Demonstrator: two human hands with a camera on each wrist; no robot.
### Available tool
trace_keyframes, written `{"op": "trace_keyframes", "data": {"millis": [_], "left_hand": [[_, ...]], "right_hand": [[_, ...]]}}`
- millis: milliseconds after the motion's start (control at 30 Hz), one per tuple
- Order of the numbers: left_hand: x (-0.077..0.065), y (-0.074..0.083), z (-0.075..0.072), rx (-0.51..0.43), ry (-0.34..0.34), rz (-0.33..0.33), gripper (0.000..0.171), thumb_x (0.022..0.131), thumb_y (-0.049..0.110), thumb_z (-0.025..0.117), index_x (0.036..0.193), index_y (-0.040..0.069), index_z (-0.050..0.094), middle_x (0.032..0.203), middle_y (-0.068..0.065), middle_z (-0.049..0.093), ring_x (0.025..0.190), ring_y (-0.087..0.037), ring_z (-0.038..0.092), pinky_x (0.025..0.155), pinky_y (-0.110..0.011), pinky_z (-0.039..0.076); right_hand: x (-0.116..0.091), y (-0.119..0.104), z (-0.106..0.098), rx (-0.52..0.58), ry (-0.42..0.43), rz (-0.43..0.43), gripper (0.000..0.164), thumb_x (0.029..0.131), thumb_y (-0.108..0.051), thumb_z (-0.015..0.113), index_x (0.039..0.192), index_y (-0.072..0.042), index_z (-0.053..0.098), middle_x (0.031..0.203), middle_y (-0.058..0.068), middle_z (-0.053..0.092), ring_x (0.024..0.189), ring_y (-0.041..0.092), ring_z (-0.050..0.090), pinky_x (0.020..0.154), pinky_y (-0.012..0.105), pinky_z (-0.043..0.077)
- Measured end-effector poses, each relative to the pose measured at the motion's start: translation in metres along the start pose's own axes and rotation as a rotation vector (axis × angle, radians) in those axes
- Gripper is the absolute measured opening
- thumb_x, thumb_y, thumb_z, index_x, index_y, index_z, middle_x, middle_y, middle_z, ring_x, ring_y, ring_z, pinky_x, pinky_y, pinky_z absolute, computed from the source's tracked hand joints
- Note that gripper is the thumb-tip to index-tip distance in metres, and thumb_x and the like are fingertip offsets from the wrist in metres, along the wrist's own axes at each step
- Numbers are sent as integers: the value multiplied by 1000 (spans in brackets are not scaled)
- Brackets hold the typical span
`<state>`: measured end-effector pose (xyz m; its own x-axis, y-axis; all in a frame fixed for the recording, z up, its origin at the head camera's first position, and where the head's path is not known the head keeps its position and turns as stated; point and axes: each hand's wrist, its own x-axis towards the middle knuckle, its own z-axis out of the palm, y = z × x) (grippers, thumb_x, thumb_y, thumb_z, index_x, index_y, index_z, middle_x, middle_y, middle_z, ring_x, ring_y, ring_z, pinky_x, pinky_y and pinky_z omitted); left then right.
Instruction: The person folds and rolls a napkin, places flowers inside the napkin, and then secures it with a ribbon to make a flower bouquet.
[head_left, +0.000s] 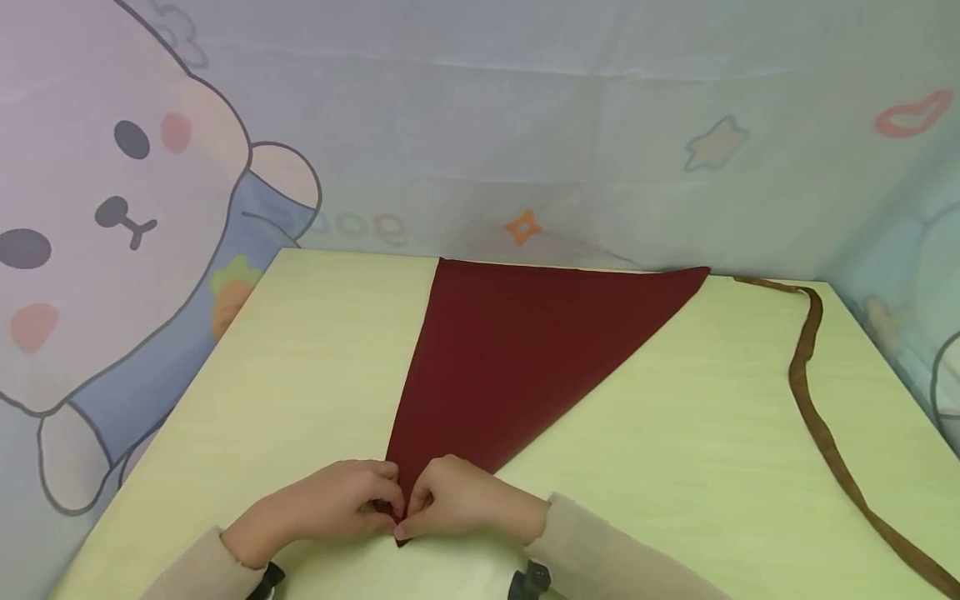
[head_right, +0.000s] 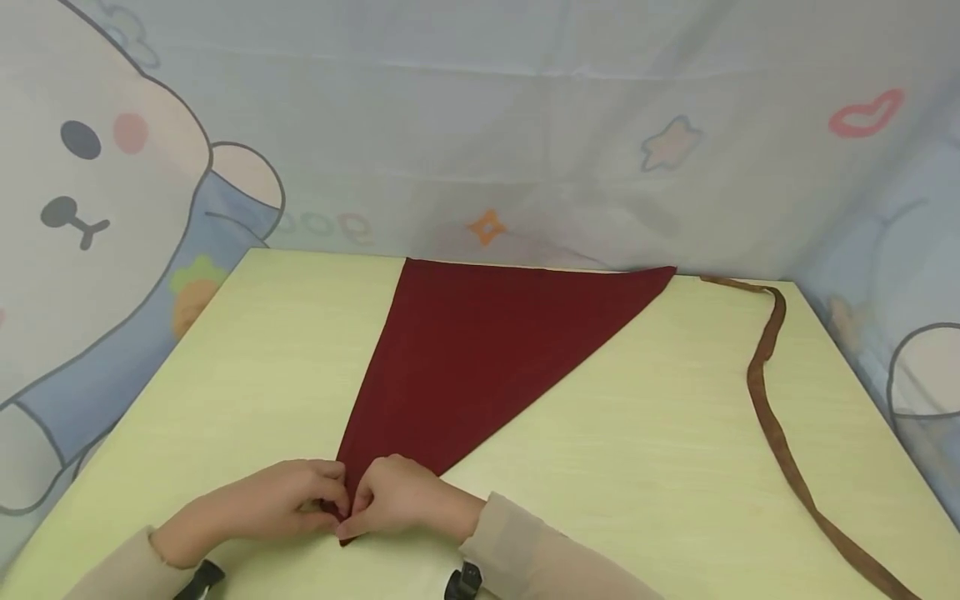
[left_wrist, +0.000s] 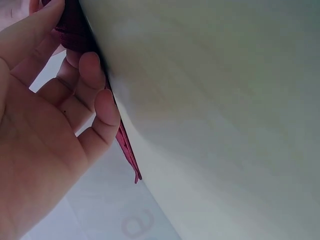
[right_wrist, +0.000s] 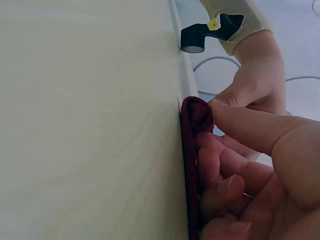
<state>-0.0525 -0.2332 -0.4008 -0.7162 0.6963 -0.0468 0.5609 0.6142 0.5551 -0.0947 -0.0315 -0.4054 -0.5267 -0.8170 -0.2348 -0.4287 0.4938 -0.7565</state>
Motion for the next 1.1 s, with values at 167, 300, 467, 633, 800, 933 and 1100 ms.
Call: {"op": "trace_keyframes", "data": {"millis": [167, 300, 467, 633, 800, 933, 1100], "left_hand": [[3, 1, 1, -3, -4, -28, 13, 82, 7, 73, 85, 19, 68, 82, 15, 52, 73, 4, 49, 67, -17, 46], [1, 3, 2, 34, 36, -8, 24, 75, -2, 71, 84, 19, 65, 82, 13, 51, 70, 2, 47, 65, -17, 44], [3, 2, -1, 65, 35, 7, 18, 80, 4, 73, 85, 20, 66, 82, 13, 50, 70, 2, 46, 65, -16, 43], [11, 1, -7, 101, 3, -12, 10, 86, 11, 71, 87, 21, 71, 81, 13, 48, 70, 2, 45, 66, -16, 43], [16, 1, -10, 108, -26, -21, 10, 87, 11, 70, 87, 20, 72, 80, 15, 48, 71, 3, 44, 67, -17, 43], [19, 1, -12, 59, -51, -56, 9, 86, 9, 70, 87, 18, 73, 81, 15, 49, 72, 3, 46, 69, -19, 45], [20, 0, -14, 0, -29, -97, 15, 82, 3, 72, 91, 15, 70, 87, 11, 53, 76, -2, 50, 71, -22, 47]], "right_hand": [[0, 0, -2, -21, 8, 18, 15, 78, -17, 77, 64, -13, 76, 51, -17, 58, 46, -3, 40, 46, 13, 32], [1, -2, -1, -50, -1, 27, 15, 78, -13, 75, 63, -12, 76, 50, -18, 54, 44, -3, 38, 45, 13, 31], [4, 0, -4, -83, 13, 45, 15, 77, -16, 78, 62, -14, 75, 51, -17, 57, 47, -3, 41, 48, 14, 34], [5, 6, -11, -54, 31, 56, 18, 78, -14, 78, 61, -12, 73, 51, -16, 56, 49, -1, 42, 48, 15, 34], [3, 7, -13, 52, 17, 34, 21, 80, -16, 77, 60, -9, 74, 50, -9, 58, 45, -1, 35, 44, 15, 26], [2, 4, -12, 64, 16, 40, 20, 78, -16, 79, 59, -10, 75, 50, -6, 61, 43, 0, 35, 43, 15, 26], [2, 5, -15, 2, 5, 57, 19, 79, -11, 76, 60, -8, 74, 49, -10, 57, 45, -1, 39, 45, 14, 30]]}}
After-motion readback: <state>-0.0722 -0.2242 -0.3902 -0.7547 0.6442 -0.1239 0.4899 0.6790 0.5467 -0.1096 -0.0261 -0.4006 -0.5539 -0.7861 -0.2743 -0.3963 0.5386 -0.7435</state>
